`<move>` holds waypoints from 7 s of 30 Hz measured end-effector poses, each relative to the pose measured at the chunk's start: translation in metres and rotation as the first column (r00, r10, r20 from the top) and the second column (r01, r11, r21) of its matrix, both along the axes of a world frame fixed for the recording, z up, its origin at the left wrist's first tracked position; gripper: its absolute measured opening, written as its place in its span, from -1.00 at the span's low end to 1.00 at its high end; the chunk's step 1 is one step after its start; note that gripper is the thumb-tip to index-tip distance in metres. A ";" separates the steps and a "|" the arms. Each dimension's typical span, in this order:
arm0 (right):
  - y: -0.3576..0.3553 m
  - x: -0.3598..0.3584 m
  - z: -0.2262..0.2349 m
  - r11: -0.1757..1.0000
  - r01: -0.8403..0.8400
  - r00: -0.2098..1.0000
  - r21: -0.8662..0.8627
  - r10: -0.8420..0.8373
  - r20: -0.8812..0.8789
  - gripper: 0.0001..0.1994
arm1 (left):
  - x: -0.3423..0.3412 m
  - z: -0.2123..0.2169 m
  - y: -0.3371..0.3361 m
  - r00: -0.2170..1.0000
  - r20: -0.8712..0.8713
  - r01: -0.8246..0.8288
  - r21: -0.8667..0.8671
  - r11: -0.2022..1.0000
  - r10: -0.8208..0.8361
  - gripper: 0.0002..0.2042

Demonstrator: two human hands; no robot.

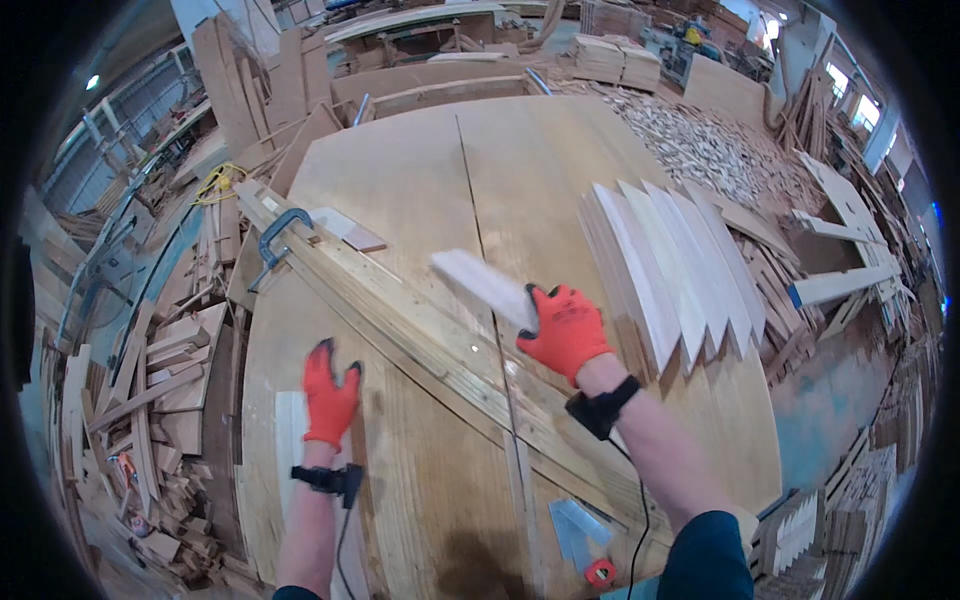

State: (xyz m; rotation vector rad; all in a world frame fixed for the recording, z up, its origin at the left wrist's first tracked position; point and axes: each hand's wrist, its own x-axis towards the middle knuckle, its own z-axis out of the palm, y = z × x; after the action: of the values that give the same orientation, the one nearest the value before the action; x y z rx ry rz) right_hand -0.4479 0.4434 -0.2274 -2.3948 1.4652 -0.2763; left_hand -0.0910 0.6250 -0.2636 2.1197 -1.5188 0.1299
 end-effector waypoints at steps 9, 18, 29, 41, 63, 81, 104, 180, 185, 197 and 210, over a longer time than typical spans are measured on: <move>0.009 -0.147 0.022 0.881 0.436 0.889 -0.182 -0.453 -0.061 -0.35 | 0.009 0.001 0.139 0.811 0.004 -0.478 0.583 0.657 0.586 0.14; 0.005 -0.139 0.007 0.916 0.398 0.880 -0.045 -0.395 -0.264 -0.34 | -0.053 -0.002 0.156 0.854 0.242 -0.504 0.606 0.615 0.461 0.14; 0.004 -0.125 0.003 0.911 0.331 0.868 -0.245 -0.396 -0.299 -0.32 | -0.029 0.011 0.163 0.911 0.129 -0.400 0.505 0.765 0.391 -0.41; 0.188 0.020 0.019 0.779 -0.451 0.726 0.435 0.037 0.687 0.02 | -0.139 0.106 0.027 0.730 -0.681 -0.022 0.063 0.998 0.059 -0.73; 0.070 -0.102 -0.117 0.983 0.017 0.985 0.184 0.015 -0.172 -0.31 | -0.052 -0.034 -0.046 0.988 0.086 0.092 0.339 0.936 -0.128 -0.45; 0.097 -0.072 -0.124 0.955 0.274 0.961 0.113 -0.276 -0.004 -0.45 | -0.054 -0.087 -0.053 0.992 0.061 0.105 0.073 0.992 -0.110 -0.42; -0.095 0.007 -0.139 0.973 0.221 0.952 0.068 -0.200 -0.231 -0.49 | 0.012 -0.097 -0.236 0.995 0.050 0.087 0.039 0.996 -0.088 -0.48; -0.396 0.133 -0.125 0.989 0.140 0.966 -0.053 -0.148 -0.214 -0.41 | 0.089 -0.091 -0.531 0.993 0.103 0.054 0.019 0.998 -0.056 -0.45; -0.362 0.071 -0.102 0.966 0.172 0.941 0.192 -0.103 -0.322 -0.34 | 0.014 -0.056 -0.548 0.975 0.098 0.171 0.241 0.955 -0.199 -0.37; -0.248 -0.043 -0.077 0.853 0.342 0.899 0.394 -0.176 -0.400 -0.14 | -0.060 -0.065 -0.571 0.978 0.193 -0.054 0.619 0.783 -0.085 -0.31; -0.252 -0.070 -0.098 0.903 0.258 0.939 0.343 -0.151 -0.309 -0.14 | -0.055 0.050 -0.497 0.458 -0.883 0.872 0.424 0.246 -0.100 -0.49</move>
State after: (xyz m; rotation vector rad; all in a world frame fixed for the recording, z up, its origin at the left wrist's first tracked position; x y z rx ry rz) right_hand -0.5182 0.1914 -0.3256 -2.0244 1.7149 0.2887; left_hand -0.1456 0.1280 -0.2137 1.5305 -1.8212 -1.9926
